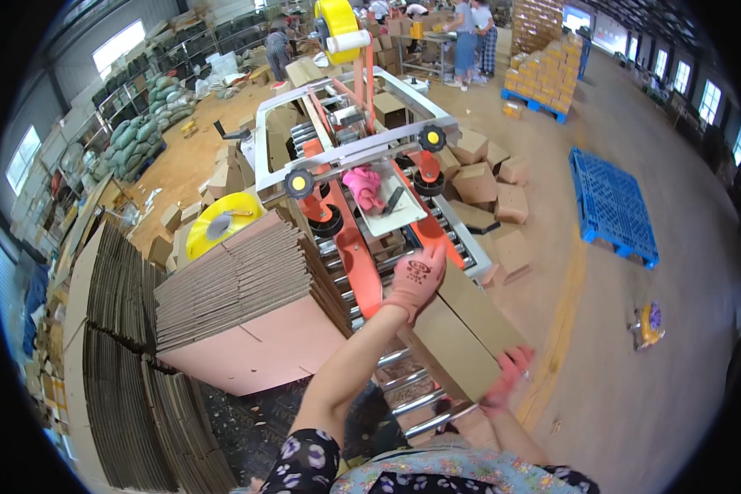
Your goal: The person repeatedly picks flat cardboard sheets, places them on a conveyor-fed box-making machine, and removes formed boxes. The person stacks the finished boxes on a nearby pallet. Other workers are visible in the background.
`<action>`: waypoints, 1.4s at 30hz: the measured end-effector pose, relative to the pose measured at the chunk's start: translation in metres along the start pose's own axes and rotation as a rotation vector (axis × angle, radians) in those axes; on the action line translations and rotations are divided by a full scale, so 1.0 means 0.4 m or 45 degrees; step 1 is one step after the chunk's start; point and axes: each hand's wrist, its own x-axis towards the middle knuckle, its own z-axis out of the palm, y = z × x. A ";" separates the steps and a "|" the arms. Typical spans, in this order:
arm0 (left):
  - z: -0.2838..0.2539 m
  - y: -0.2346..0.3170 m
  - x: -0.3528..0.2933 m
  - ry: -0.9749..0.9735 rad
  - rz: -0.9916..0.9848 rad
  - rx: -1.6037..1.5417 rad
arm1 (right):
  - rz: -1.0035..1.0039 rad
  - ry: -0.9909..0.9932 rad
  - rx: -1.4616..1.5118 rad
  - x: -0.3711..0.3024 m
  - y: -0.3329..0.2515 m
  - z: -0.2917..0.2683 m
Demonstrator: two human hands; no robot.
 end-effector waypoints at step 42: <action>-0.410 -0.447 -0.911 0.173 -0.939 0.625 | -0.734 -0.910 1.121 0.124 -0.643 0.421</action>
